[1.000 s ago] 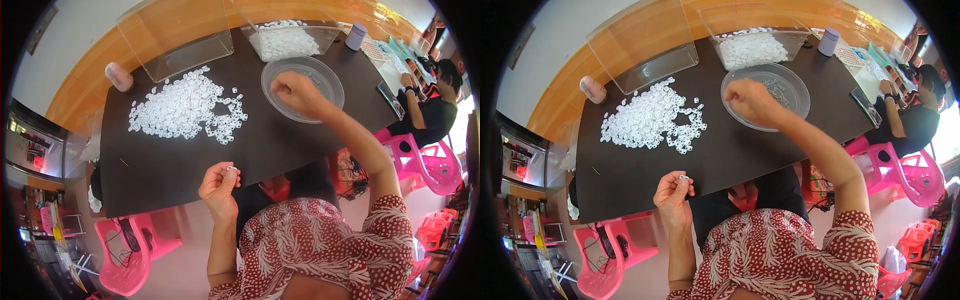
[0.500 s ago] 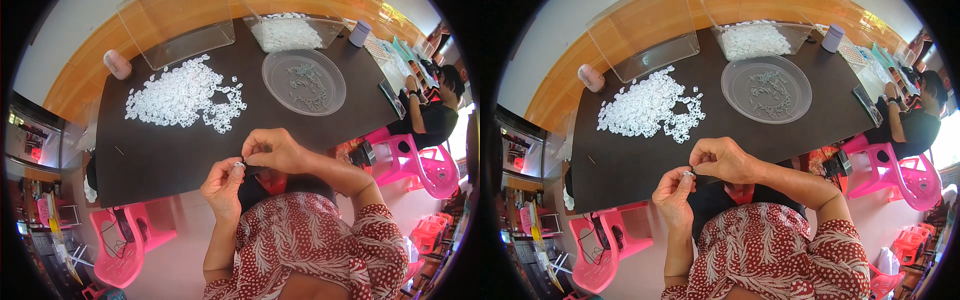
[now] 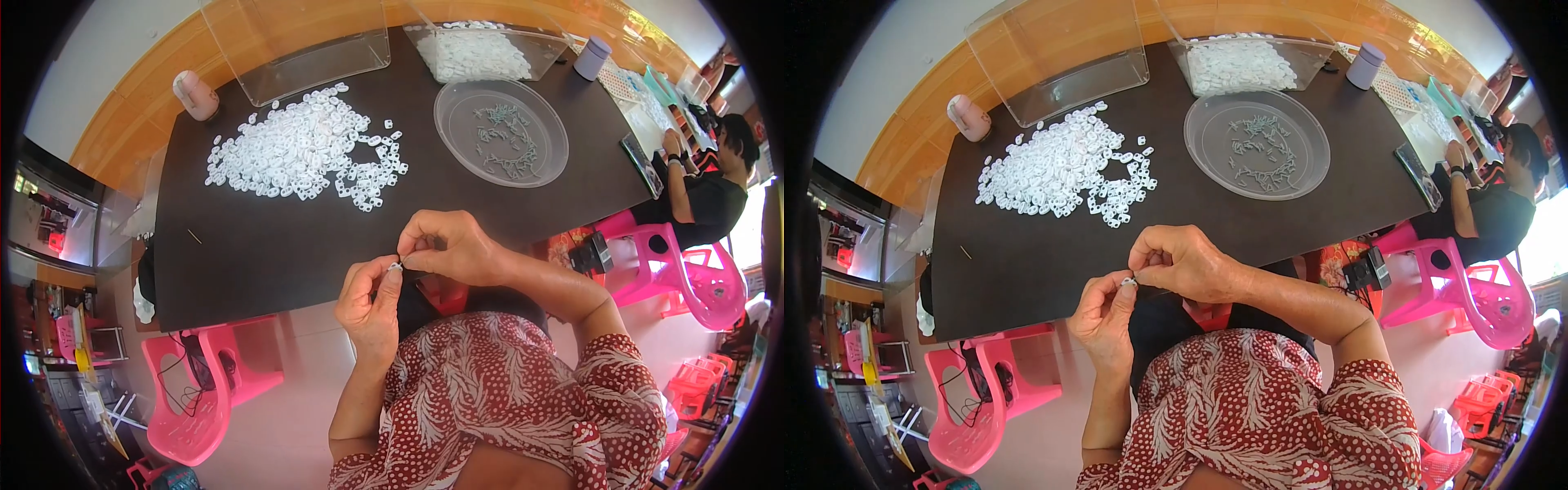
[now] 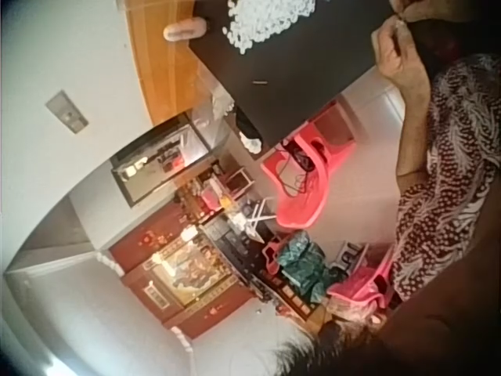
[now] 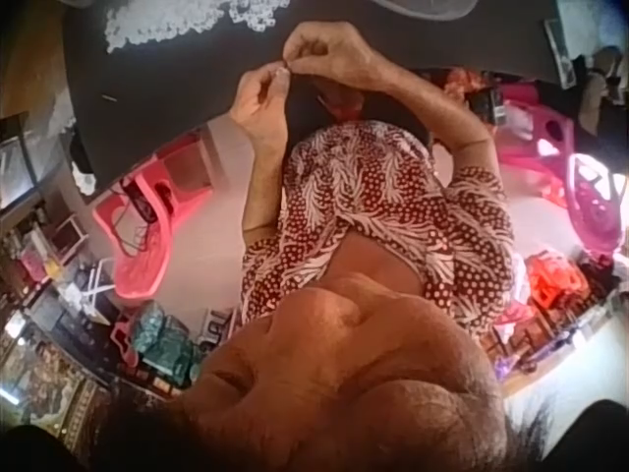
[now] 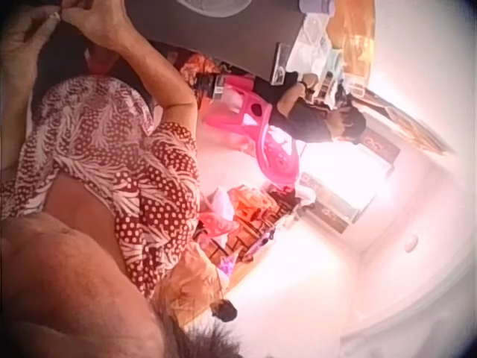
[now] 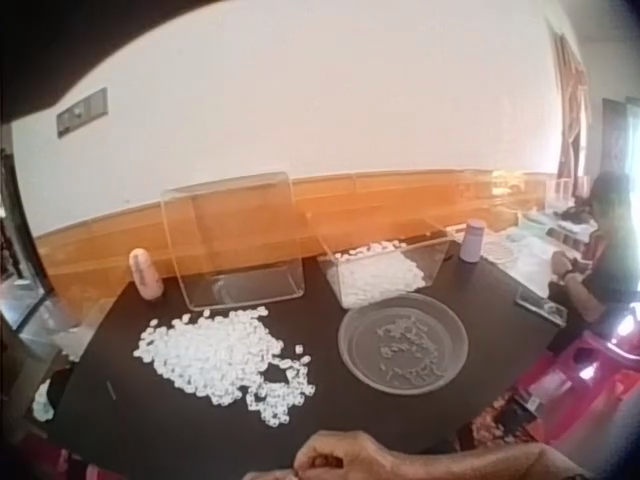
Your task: Assembling small plastic parts by manually inserting small metal pins into them.
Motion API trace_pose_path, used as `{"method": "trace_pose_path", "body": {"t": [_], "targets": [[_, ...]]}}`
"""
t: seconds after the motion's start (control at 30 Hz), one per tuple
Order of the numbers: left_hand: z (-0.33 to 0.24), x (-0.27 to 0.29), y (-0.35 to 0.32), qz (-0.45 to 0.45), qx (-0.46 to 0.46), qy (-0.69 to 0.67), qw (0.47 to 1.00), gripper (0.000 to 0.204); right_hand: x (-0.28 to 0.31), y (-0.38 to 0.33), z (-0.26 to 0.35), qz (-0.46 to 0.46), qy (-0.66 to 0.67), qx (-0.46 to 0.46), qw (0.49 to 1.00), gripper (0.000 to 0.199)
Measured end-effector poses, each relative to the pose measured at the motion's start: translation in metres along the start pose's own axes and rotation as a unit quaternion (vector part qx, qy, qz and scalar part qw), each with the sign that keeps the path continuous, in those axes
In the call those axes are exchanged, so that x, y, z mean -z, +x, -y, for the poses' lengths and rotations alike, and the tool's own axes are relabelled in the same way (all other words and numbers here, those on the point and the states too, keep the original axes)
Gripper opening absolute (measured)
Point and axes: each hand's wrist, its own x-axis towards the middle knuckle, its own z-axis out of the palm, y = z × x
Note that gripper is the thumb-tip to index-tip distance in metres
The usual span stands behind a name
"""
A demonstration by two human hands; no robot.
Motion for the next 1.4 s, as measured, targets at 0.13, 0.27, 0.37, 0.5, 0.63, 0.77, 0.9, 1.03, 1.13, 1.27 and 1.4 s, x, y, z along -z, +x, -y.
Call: {"method": "trace_pose_path", "body": {"t": [0.13,0.27,0.37,0.5,0.63,0.77,0.9,1.03,1.13,1.27,1.4], "targets": [[0.001,0.001,-0.001,-0.005,-0.016,0.01,1.0,0.013,-0.003,0.0,0.001,0.004,0.003,-0.003,1.0,0.011],[0.003,0.002,-0.003,-0.006,-0.046,0.065,0.997,0.012,-0.005,-0.001,0.003,0.001,-0.001,-0.001,1.0,0.011],[0.006,0.002,-0.004,-0.016,-0.103,0.138,0.985,0.012,-0.011,-0.001,0.002,-0.001,0.013,-0.021,1.0,0.011],[0.005,0.001,-0.001,-0.025,-0.134,0.18,0.974,0.011,-0.016,-0.002,0.002,-0.024,0.042,-0.046,0.998,0.01],[0.007,0.001,-0.001,-0.03,-0.138,0.183,0.973,0.012,-0.021,-0.001,0.0,-0.046,0.059,-0.058,0.996,0.009],[0.012,0.003,0.0,-0.03,-0.079,0.119,0.989,0.01,-0.026,0.001,-0.005,-0.057,0.073,-0.06,0.994,0.008],[0.01,0.006,0.001,-0.027,0.009,0.002,1.0,0.013,-0.028,0.004,-0.01,-0.067,0.087,-0.037,0.993,0.006],[0.012,0.008,0.002,-0.044,-0.008,0.0,0.999,0.014,-0.029,0.004,-0.01,-0.062,0.043,-0.024,0.997,0.008],[0.013,0.009,0.002,-0.043,-0.024,0.028,0.998,0.014,-0.03,0.006,-0.01,-0.064,-0.018,0.01,0.998,0.008],[0.016,0.008,0.0,-0.048,-0.037,0.04,0.997,0.013,-0.034,0.005,-0.013,-0.068,-0.03,0.026,0.997,0.009],[0.019,0.009,0.001,-0.046,-0.064,0.076,0.994,0.011,-0.038,0.007,-0.02,-0.069,-0.018,0.031,0.997,0.009]]}}
